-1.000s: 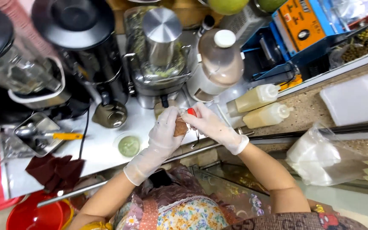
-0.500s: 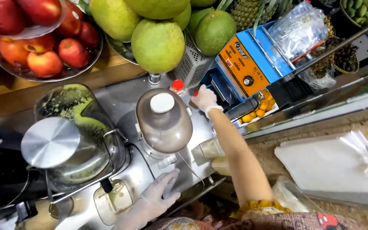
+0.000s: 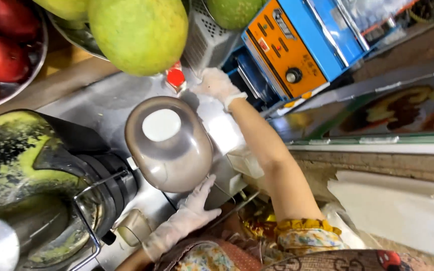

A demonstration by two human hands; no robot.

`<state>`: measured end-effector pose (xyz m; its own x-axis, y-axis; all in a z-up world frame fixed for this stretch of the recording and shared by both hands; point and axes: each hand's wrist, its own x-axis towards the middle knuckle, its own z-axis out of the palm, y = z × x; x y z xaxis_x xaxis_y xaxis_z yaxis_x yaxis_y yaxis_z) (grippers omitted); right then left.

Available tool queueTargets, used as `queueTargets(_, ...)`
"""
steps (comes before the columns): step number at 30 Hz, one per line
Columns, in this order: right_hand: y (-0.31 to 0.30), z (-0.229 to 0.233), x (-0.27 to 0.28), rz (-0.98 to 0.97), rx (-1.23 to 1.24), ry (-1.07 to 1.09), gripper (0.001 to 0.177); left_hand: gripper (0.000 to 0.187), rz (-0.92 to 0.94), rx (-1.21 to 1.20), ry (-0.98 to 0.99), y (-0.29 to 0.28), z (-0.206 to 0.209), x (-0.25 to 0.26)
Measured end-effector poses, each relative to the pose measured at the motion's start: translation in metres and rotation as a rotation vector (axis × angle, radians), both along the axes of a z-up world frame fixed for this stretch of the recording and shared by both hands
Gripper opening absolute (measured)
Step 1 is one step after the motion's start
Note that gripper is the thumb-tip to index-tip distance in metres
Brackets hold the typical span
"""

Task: Prepare a cold takeout drink by juicing ingredients, adding ice, and sealing the cup.

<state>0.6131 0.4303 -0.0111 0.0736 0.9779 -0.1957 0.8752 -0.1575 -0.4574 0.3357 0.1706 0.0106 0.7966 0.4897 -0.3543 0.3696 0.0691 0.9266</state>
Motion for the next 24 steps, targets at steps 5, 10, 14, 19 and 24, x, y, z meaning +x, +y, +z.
queueTargets(5,-0.139,0.164,-0.003,-0.098,0.242,-0.449,0.033,0.128,-0.007,0.167,0.357,0.011,0.014,0.073)
queueTargets(10,-0.279,0.168,-0.021,-0.287,0.18,-0.419,0.024,0.129,0.135,0.329,0.192,0.003,-0.016,0.119)
queueTargets(14,-0.318,0.143,-0.022,-0.195,0.193,-0.205,0.016,0.081,0.497,-0.361,-0.222,0.003,-0.011,0.15)
queueTargets(19,-0.322,0.128,-0.022,-0.066,0.334,0.006,0.012,0.061,0.652,-0.606,-0.624,-0.002,-0.008,0.143)
queueTargets(24,-0.328,0.15,-0.054,0.067,0.463,0.1,0.013,0.066,0.553,0.332,-0.383,-0.011,0.006,0.093)
